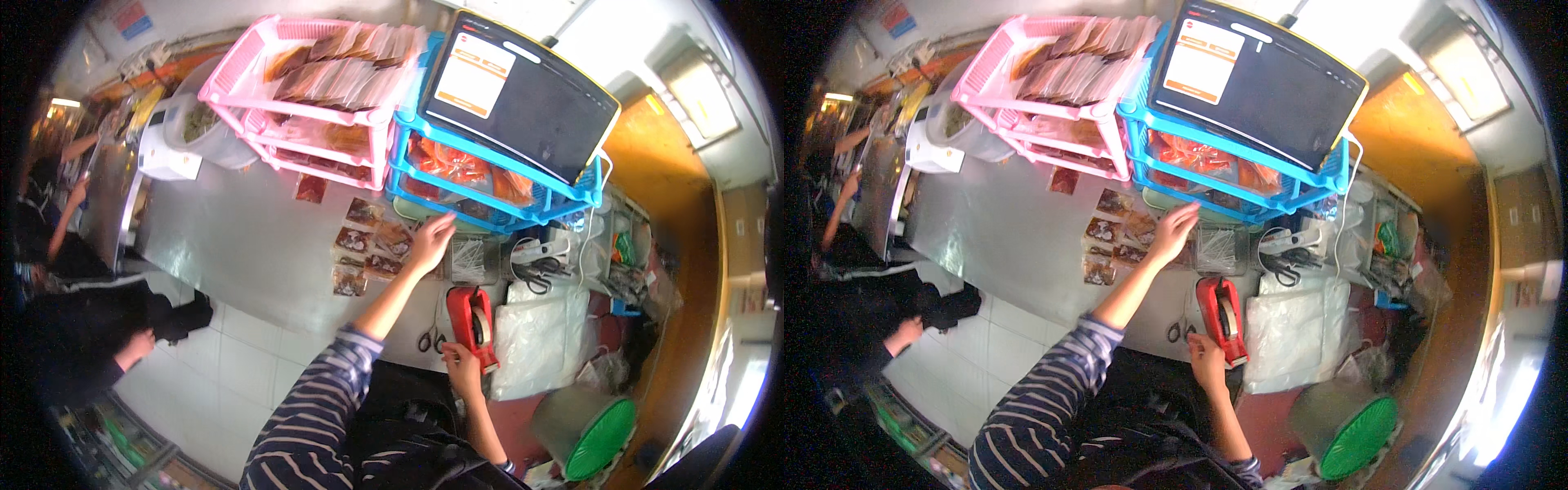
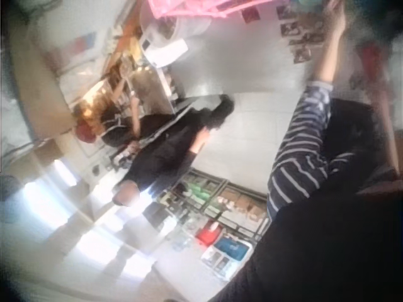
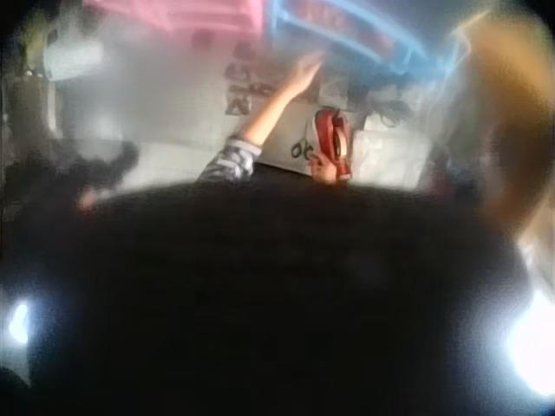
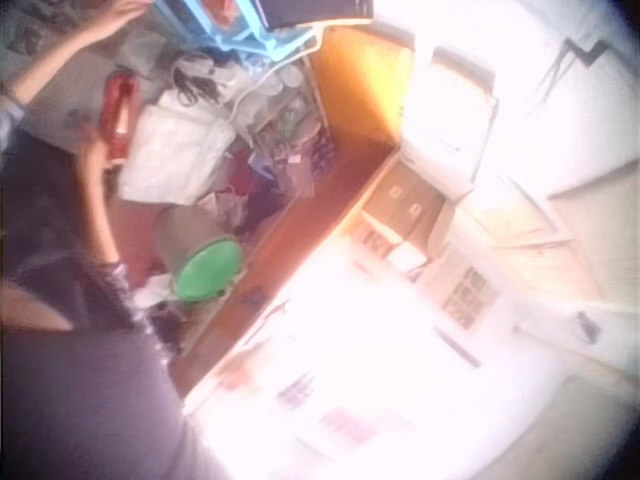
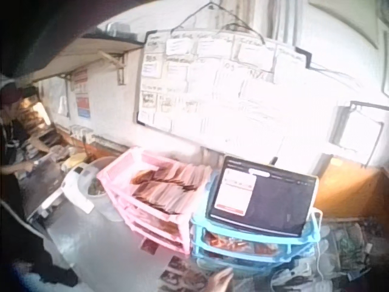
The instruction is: The person writes on a paper, then cuts open several small snack packages using scissors. They place the contents into a larger plastic bag, seal it, and hand it to a customer. The person then pours a beverage into a cup from a water dispenser.
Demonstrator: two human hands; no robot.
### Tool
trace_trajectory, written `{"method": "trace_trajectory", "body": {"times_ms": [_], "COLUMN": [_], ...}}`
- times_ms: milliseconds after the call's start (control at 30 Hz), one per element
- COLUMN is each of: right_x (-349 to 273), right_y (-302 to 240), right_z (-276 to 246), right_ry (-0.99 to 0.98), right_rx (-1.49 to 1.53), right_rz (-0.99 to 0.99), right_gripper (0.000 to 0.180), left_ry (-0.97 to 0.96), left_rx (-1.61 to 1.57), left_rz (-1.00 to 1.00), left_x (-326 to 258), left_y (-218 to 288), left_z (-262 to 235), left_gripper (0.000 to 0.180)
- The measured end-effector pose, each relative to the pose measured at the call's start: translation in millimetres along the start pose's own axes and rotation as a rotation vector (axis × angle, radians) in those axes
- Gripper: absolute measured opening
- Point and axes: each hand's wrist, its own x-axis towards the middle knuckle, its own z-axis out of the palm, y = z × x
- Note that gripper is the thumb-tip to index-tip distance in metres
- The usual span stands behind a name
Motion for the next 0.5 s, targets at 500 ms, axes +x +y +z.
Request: {"method": "trace_trajectory", "body": {"times_ms": [500], "right_x": [31.7], "right_y": [29.1], "right_z": [110.9], "right_ry": [0.579], "right_rx": [-0.188], "right_rz": [0.426], "right_gripper": [0.019], "left_ry": [-0.199], "left_rx": [1.245], "left_rz": [0.117], "left_x": [37.7], "left_y": [26.1], "left_z": [-158.0], "left_gripper": [0.068]}}
